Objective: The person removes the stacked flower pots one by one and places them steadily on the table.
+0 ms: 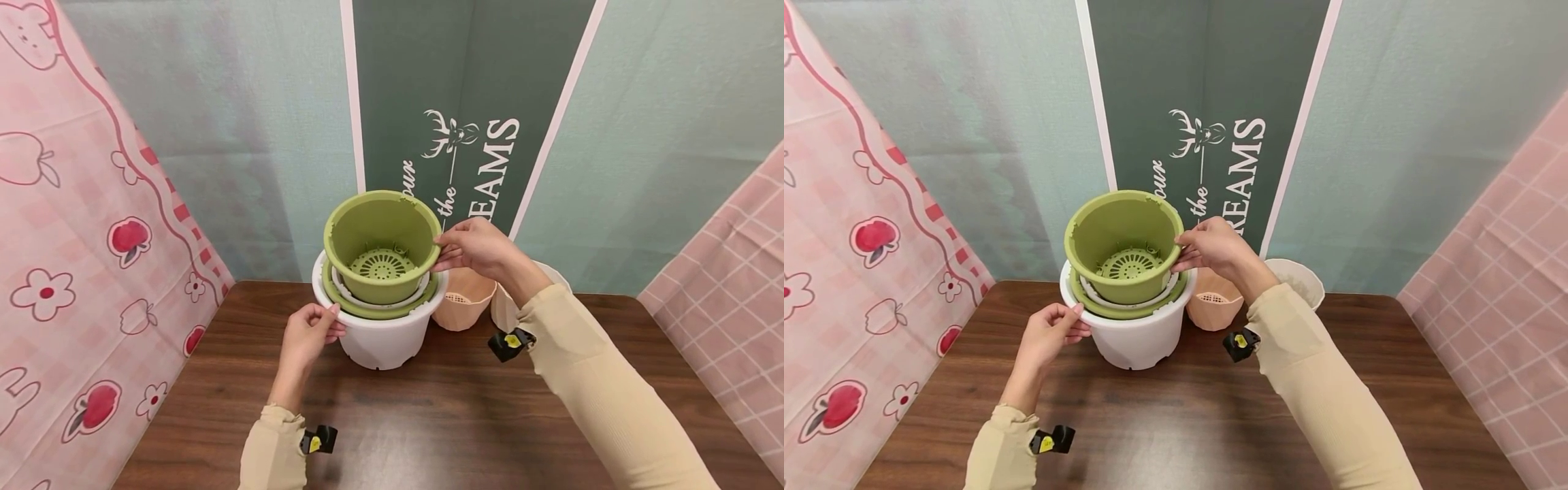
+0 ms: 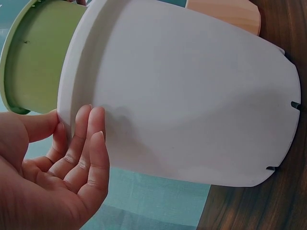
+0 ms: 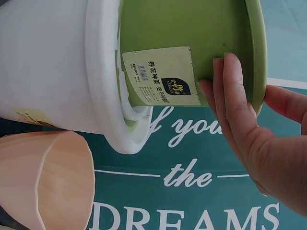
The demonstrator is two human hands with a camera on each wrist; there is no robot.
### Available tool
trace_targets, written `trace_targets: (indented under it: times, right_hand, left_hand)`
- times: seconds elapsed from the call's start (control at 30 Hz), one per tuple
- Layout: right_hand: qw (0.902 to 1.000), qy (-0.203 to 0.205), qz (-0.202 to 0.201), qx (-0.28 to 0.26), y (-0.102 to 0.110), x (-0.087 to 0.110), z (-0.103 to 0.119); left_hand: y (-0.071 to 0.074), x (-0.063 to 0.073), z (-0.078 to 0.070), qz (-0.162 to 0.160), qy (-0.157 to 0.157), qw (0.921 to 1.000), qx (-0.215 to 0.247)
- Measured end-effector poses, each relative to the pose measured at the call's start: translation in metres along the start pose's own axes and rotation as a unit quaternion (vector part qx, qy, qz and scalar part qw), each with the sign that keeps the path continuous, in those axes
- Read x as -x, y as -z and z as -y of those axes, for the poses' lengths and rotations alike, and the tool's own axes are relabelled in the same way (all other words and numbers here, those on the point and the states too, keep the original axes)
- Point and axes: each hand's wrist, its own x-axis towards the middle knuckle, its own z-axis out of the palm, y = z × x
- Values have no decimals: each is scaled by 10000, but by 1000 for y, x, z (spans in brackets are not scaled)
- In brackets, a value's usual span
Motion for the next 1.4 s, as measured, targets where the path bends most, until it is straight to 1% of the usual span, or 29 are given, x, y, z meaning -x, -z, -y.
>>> trace_targets:
  times: [0.2, 0.4, 1.07, 1.4]
  right_hand:
    - [9998, 120, 132, -116, 1, 3, 3]
    - [9995, 163, 256, -94, 2, 6, 5]
    - [9990, 293, 341, -47, 8, 15, 16]
    - [9977, 375, 482, -282, 9, 18, 22]
  left_hand:
    - [0, 1, 0, -7, -28, 10000, 12]
    - [0, 1, 1, 4, 2, 10000, 17]
    - [-1, 2, 0, 39, -9, 10000, 42]
    - [-2, 1, 0, 31, -16, 10000, 65]
